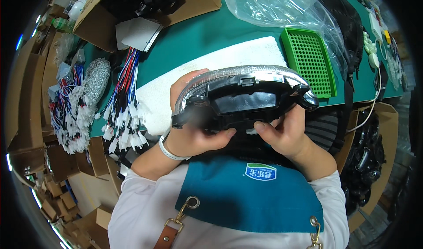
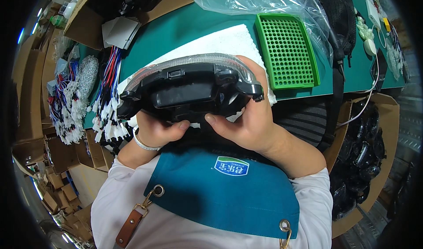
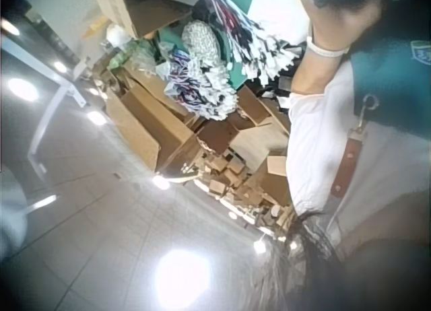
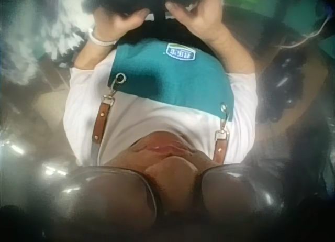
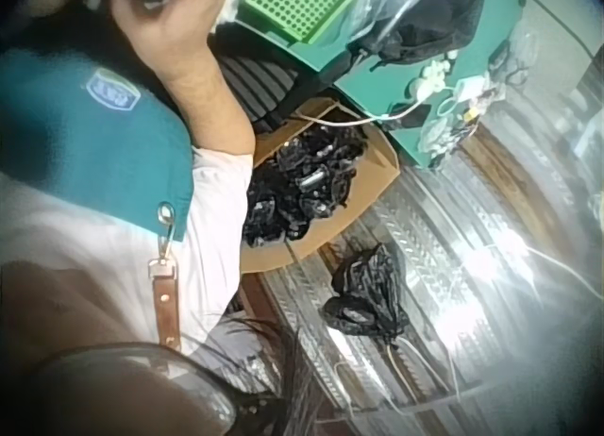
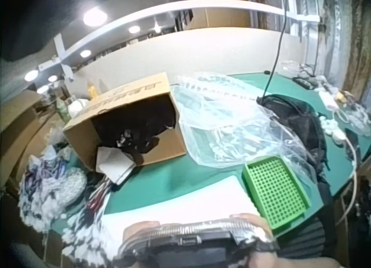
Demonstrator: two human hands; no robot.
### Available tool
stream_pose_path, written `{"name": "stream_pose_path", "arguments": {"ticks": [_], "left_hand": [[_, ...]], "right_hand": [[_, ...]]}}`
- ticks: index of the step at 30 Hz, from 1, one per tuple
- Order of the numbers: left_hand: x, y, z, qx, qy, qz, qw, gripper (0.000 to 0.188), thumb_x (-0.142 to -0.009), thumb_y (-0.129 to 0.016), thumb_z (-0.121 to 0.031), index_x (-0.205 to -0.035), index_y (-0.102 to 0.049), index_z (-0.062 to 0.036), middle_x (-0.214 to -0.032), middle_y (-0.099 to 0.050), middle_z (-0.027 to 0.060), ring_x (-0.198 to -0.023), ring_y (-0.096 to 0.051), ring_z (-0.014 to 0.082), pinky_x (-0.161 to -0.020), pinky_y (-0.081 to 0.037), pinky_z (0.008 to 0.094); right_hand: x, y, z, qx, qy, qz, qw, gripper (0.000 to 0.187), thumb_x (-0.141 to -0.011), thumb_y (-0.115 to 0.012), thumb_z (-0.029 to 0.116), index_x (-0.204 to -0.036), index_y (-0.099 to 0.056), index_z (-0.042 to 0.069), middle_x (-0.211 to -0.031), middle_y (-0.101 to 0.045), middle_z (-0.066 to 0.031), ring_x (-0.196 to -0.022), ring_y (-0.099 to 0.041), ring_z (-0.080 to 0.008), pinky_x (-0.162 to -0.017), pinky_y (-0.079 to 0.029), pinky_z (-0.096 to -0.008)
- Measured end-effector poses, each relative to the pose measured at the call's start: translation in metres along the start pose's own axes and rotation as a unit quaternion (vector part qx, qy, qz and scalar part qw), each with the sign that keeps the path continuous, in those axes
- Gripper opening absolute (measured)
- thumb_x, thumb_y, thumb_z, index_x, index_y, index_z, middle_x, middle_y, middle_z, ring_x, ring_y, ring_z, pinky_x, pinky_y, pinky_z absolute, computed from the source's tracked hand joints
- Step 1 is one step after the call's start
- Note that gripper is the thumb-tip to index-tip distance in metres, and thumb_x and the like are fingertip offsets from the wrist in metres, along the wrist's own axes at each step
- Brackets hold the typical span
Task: The person assembles a car headlight by hand, repeatedly pressing the clear lens into the black housing to secure it. They rotate the headlight to check the fit from multiple angles and ensure the lens is properly seated within the frame.
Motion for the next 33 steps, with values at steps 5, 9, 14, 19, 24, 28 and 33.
{"name": "stream_pose_path", "arguments": {"ticks": [5, 9, 14, 19, 24, 28, 33], "left_hand": [[-0.0005, 0.0010, -0.0005, -0.024, -0.035, 0.001, 0.999, 0.086, -0.055, -0.080, -0.024, -0.125, -0.040, 0.0056, -0.126, -0.033, 0.0167, -0.119, -0.040, 0.0295, -0.100, -0.035, 0.0356], [-0.0012, -0.0004, -0.0021, 0.032, -0.009, -0.015, 0.999, 0.088, -0.055, -0.081, -0.021, -0.127, -0.038, 0.0056, -0.127, -0.033, 0.0165, -0.118, -0.041, 0.0289, -0.099, -0.036, 0.0351], [-0.0005, -0.0007, 0.0010, 0.011, -0.007, -0.004, 1.000, 0.090, -0.055, -0.081, -0.020, -0.128, -0.035, 0.0055, -0.127, -0.033, 0.0160, -0.118, -0.042, 0.0278, -0.099, -0.036, 0.0349], [-0.0008, -0.0006, 0.0016, 0.045, -0.002, -0.014, 0.999, 0.092, -0.055, -0.081, -0.020, -0.129, -0.033, 0.0055, -0.127, -0.034, 0.0162, -0.118, -0.042, 0.0275, -0.099, -0.036, 0.0350], [-0.0015, -0.0011, 0.0015, 0.059, 0.004, -0.017, 0.998, 0.093, -0.055, -0.081, -0.021, -0.129, -0.032, 0.0056, -0.127, -0.034, 0.0164, -0.118, -0.042, 0.0273, -0.098, -0.036, 0.0350], [-0.0007, -0.0005, 0.0034, 0.048, 0.005, -0.016, 0.999, 0.093, -0.055, -0.082, -0.021, -0.129, -0.033, 0.0055, -0.127, -0.034, 0.0164, -0.117, -0.042, 0.0274, -0.098, -0.036, 0.0351], [-0.0016, 0.0010, 0.0000, 0.023, -0.017, -0.010, 1.000, 0.086, -0.058, -0.081, -0.022, -0.126, -0.037, 0.0059, -0.123, -0.041, 0.0154, -0.112, -0.046, 0.0256, -0.096, -0.038, 0.0344]], "right_hand": [[-0.0008, -0.0018, -0.0003, -0.017, -0.015, -0.002, 1.000, 0.080, -0.067, -0.074, 0.005, -0.132, -0.029, -0.004, -0.129, -0.032, -0.0158, -0.118, -0.043, -0.0266, -0.098, -0.038, -0.0361], [-0.0002, -0.0001, 0.0002, 0.018, 0.003, 0.004, 1.000, 0.079, -0.067, -0.074, 0.005, -0.132, -0.030, -0.003, -0.129, -0.032, -0.0156, -0.118, -0.042, -0.0264, -0.098, -0.038, -0.0357], [-0.0030, -0.0013, 0.0059, 0.022, 0.040, 0.006, 0.999, 0.079, -0.067, -0.074, 0.005, -0.132, -0.029, -0.003, -0.129, -0.032, -0.0152, -0.118, -0.042, -0.0261, -0.098, -0.038, -0.0355], [-0.0028, -0.0016, 0.0027, 0.004, 0.019, 0.006, 1.000, 0.079, -0.067, -0.074, 0.005, -0.132, -0.029, -0.003, -0.129, -0.032, -0.0148, -0.118, -0.042, -0.0258, -0.098, -0.038, -0.0356], [-0.0018, -0.0023, -0.0008, -0.033, -0.008, -0.008, 0.999, 0.078, -0.067, -0.073, 0.004, -0.132, -0.030, -0.003, -0.129, -0.032, -0.0148, -0.118, -0.042, -0.0255, -0.098, -0.038, -0.0356], [-0.0021, -0.0026, -0.0008, -0.039, -0.016, -0.008, 0.999, 0.078, -0.067, -0.073, 0.003, -0.131, -0.030, -0.004, -0.128, -0.033, -0.0149, -0.118, -0.042, -0.0256, -0.098, -0.038, -0.0360], [-0.0019, -0.0014, -0.0015, -0.025, -0.012, -0.007, 1.000, 0.077, -0.067, -0.073, 0.004, -0.131, -0.031, -0.004, -0.128, -0.033, -0.0151, -0.118, -0.042, -0.0259, -0.098, -0.038, -0.0362]]}}
Point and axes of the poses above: each hand's wrist, its own x-axis away from the middle knuckle, its own y-axis out of the back of the hand, z = x × y, the point moved 7 cm from there along -x, towards the middle knuckle
